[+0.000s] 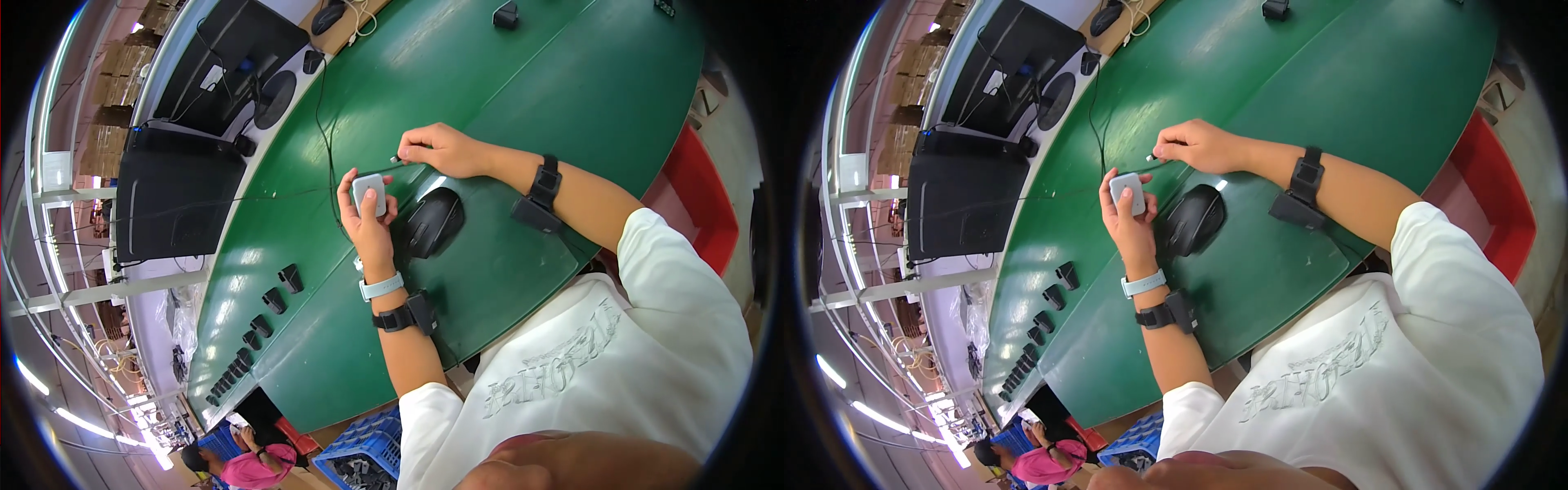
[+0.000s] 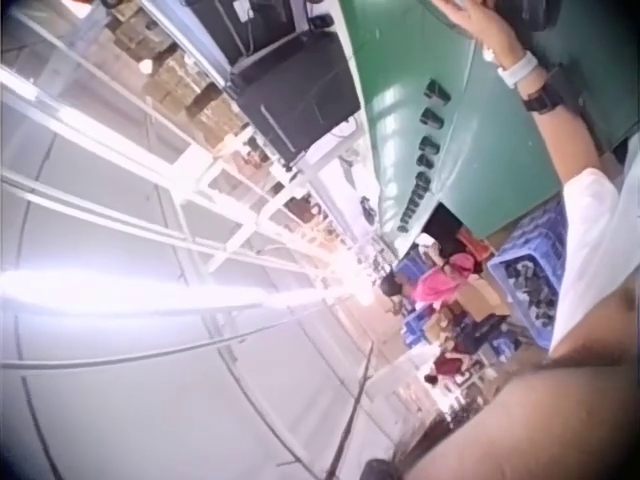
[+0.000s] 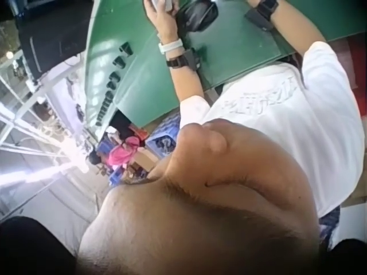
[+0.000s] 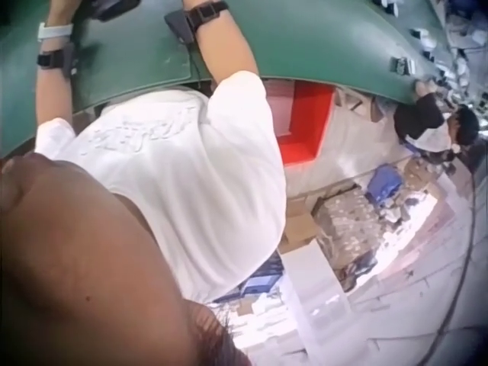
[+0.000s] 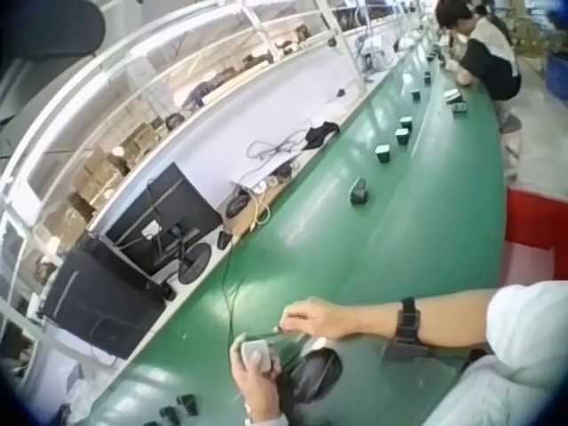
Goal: The person tests a mouse and its charging dock by plugging a cable into the dock, placing the mouse on it to check the light, and then disconnecting them. This process is repeated with several docks and mice before placing the docks back onto the conveyor belt.
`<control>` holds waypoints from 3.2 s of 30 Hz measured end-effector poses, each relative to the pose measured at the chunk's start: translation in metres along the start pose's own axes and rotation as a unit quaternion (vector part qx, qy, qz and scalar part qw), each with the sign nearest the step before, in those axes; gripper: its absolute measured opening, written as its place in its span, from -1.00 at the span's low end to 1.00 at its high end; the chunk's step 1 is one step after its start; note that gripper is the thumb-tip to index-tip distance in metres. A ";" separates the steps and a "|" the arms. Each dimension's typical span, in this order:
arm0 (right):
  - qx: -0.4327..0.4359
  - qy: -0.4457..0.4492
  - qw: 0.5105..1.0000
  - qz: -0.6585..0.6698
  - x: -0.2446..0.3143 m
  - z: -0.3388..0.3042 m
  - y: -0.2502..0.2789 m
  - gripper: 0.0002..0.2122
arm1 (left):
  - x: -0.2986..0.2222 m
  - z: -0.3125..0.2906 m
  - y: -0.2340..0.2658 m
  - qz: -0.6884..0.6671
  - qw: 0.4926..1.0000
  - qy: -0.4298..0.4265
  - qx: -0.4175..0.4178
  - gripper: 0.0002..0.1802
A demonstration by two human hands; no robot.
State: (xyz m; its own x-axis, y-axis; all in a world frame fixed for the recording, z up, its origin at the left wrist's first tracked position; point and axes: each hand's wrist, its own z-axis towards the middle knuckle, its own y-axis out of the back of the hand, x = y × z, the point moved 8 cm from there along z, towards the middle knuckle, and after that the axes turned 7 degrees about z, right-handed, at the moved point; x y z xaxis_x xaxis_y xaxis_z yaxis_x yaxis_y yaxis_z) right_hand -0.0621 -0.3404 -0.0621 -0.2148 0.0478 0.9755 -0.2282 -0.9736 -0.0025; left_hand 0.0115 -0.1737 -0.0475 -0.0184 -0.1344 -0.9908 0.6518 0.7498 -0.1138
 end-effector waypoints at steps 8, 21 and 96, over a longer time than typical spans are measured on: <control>0.008 -0.008 1.000 -0.002 -0.007 0.001 -0.005 -0.72 | 0.003 -0.002 0.010 0.020 1.000 -0.001 0.010 -0.55; 0.012 -0.008 1.000 0.004 -0.004 0.001 -0.004 -0.72 | 0.002 -0.001 0.005 0.015 1.000 -0.014 0.012 -0.54; 0.013 0.005 0.988 0.155 -0.001 -0.004 -0.002 -0.30 | 0.020 0.003 0.001 0.070 0.997 -0.013 -0.010 -0.29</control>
State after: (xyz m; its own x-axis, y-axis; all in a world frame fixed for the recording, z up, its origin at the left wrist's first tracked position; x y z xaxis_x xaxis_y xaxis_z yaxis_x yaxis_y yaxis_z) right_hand -0.0652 -0.3371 -0.0636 -0.2794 -0.2517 0.9266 -0.1253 -0.9472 -0.2951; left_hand 0.0144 -0.1777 -0.0672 0.0913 -0.0445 -0.9948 0.6317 0.7749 0.0234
